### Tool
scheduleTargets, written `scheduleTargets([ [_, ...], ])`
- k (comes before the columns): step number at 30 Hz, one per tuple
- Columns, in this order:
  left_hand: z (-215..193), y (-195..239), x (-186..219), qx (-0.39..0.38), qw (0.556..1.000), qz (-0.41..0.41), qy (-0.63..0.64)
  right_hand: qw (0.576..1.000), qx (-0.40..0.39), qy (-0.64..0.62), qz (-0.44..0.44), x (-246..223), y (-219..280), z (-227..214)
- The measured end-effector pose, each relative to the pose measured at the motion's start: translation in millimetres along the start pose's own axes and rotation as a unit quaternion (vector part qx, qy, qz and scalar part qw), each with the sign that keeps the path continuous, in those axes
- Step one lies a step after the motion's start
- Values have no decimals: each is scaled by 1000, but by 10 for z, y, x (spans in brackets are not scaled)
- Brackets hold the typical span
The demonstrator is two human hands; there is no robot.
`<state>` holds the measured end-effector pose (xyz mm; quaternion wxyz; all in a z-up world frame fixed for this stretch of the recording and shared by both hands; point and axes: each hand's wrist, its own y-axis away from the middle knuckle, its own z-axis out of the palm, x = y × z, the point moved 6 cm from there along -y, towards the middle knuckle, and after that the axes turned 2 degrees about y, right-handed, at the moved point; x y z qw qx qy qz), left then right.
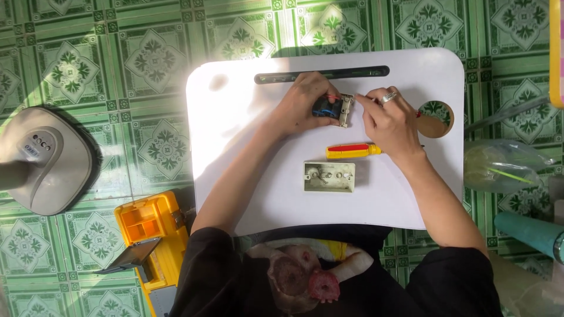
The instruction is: The person uses a yellow screwdriver to tighten screws on an electrical switch box placed on a white table. They then switch to a red screwdriver to continue adjusting the internal components and wires of the switch.
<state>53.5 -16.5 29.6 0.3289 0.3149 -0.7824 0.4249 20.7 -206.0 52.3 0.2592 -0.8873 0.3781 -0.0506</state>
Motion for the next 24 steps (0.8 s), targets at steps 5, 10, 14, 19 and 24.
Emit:
scheduleTargets([
  [5, 36, 23, -14, 0, 1000, 17, -8, 1000, -9, 11, 8, 97, 99, -47],
  [10, 49, 25, -4, -1, 999, 31, -6, 998, -3, -53, 44, 67, 66, -71],
  [14, 33, 40, -31, -16, 999, 14, 27, 978, -23, -183, 93, 34, 65, 5],
  [19, 5, 29, -18, -27, 998, 6, 53, 974, -32, -198, 110, -82, -4, 18],
  [24, 8, 54, -84, -27, 998, -9, 58, 974, -78, -179, 114, -36, 6, 171],
])
